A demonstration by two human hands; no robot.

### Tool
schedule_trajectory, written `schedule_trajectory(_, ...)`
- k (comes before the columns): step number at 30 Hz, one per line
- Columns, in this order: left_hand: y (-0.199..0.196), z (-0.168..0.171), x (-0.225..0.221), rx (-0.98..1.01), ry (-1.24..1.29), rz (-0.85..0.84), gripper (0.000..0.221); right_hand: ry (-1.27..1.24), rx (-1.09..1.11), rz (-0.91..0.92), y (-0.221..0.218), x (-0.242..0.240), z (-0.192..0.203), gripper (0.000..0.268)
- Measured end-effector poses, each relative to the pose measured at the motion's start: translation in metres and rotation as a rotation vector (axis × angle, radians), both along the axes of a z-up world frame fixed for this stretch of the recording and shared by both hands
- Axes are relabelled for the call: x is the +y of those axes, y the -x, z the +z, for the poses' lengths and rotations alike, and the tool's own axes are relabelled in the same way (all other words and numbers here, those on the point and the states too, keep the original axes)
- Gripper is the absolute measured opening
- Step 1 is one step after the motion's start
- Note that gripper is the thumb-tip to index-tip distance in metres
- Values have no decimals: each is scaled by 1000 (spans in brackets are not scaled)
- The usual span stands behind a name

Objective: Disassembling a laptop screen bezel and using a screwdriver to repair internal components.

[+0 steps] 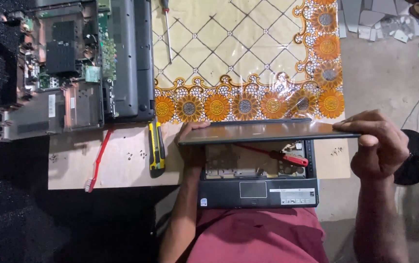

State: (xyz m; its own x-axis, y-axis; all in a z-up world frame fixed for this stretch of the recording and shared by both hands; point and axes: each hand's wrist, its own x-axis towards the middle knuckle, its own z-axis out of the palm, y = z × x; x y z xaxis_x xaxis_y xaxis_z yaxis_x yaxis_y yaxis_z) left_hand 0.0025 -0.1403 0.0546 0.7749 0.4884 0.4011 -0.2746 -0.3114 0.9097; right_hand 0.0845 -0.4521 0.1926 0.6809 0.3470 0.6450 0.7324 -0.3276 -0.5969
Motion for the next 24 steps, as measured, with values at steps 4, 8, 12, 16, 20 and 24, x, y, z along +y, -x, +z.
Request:
schedule_trajectory(4,-1,11,-3,7,-105,67,17,-4,-19,-29,-9,1,-5,53)
schedule_trajectory(8,3,-2,-6,74,-322,86,41,8,-30,-32,-23,2,-6,52)
schedule_trajectory(12,5,-7,-11,150,-189,180,46,19,-12,31,-48,-2,-14,50)
schedule_trajectory(16,6,-2,-13,247,-166,187,34,-13,84,19,-71,4,-17,50)
schedule_trajectory(20,5,-5,-13,252,-214,241,25,-84,78,69,-80,3,-29,49)
schedule_trajectory(24,7,-3,-9,185,-171,279,18,-190,66,104,-71,2,-35,35)
